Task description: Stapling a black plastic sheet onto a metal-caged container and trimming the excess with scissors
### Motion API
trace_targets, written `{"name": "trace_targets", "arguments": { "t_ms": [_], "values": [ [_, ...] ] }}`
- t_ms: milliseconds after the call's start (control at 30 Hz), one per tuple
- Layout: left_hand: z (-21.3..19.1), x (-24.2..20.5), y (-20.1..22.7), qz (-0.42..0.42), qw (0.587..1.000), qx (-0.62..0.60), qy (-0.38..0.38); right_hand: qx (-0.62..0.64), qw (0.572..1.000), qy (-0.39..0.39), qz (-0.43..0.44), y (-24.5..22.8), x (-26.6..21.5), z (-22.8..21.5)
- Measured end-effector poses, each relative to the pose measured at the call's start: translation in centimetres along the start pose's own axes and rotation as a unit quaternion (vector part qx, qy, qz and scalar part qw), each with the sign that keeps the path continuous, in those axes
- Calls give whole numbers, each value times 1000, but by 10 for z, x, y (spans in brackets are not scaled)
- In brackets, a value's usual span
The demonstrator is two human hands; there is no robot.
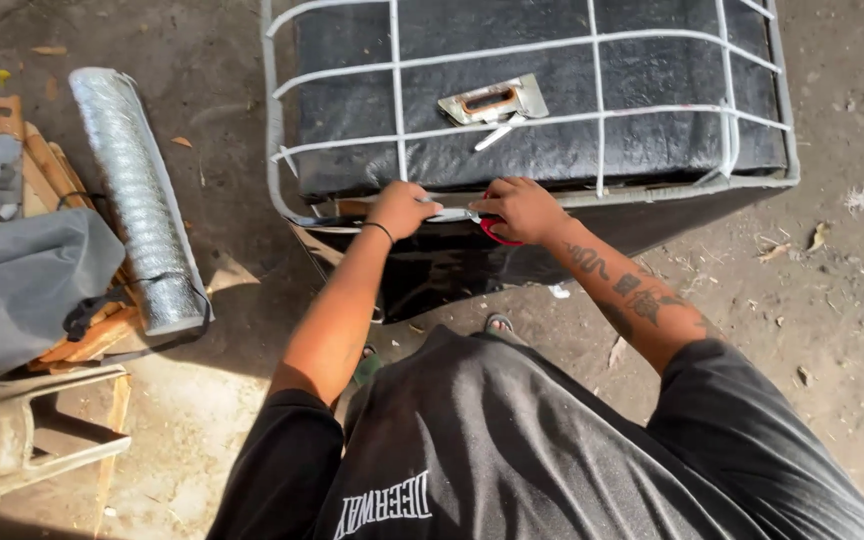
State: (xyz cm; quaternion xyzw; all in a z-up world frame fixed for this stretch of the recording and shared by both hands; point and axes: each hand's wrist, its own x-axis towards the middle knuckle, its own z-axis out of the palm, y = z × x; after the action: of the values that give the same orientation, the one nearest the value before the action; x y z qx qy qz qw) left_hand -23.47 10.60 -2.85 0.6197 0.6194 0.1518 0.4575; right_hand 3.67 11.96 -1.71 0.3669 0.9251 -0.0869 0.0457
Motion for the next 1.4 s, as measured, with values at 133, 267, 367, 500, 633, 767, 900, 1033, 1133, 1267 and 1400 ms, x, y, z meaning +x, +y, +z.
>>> {"name": "trace_targets", "arguments": {
  "t_ms": [133,267,367,500,633,767,900,1033,1133,1267,1400],
  "values": [
    [22,6,-11,-24,992,-125,3,-9,1000,10,-7,-5,15,14],
    [59,1,-13,-59,971,-231,23,-22,999,21,-26,-5,17,22],
    [83,-5,-1,-60,963,-261,28,-22,999,21,-30,1,18,25],
    [97,-23,8,-41,957,-288,13,1,999,21,-33,3,21,35],
    [57,-76,55,-76,953,-287,-64,-9,998,35,-59,-2,38,59],
    [77,-68,37,-85,950,-296,-58,-23,996,40,-73,-14,48,59],
    [78,-71,34,-68,949,-302,-55,-18,997,24,-75,-24,51,51],
    [86,-64,22,-61,945,-318,-50,-47,995,40,-83,-30,65,70],
    [72,-77,26,-57,948,-308,-55,-49,993,49,-94,-36,70,66],
    [80,-73,18,-48,944,-324,-47,-47,994,47,-91,-40,71,58],
    [78,-79,21,-37,940,-335,-42,-56,993,40,-96,-35,87,85]
  ]
}}
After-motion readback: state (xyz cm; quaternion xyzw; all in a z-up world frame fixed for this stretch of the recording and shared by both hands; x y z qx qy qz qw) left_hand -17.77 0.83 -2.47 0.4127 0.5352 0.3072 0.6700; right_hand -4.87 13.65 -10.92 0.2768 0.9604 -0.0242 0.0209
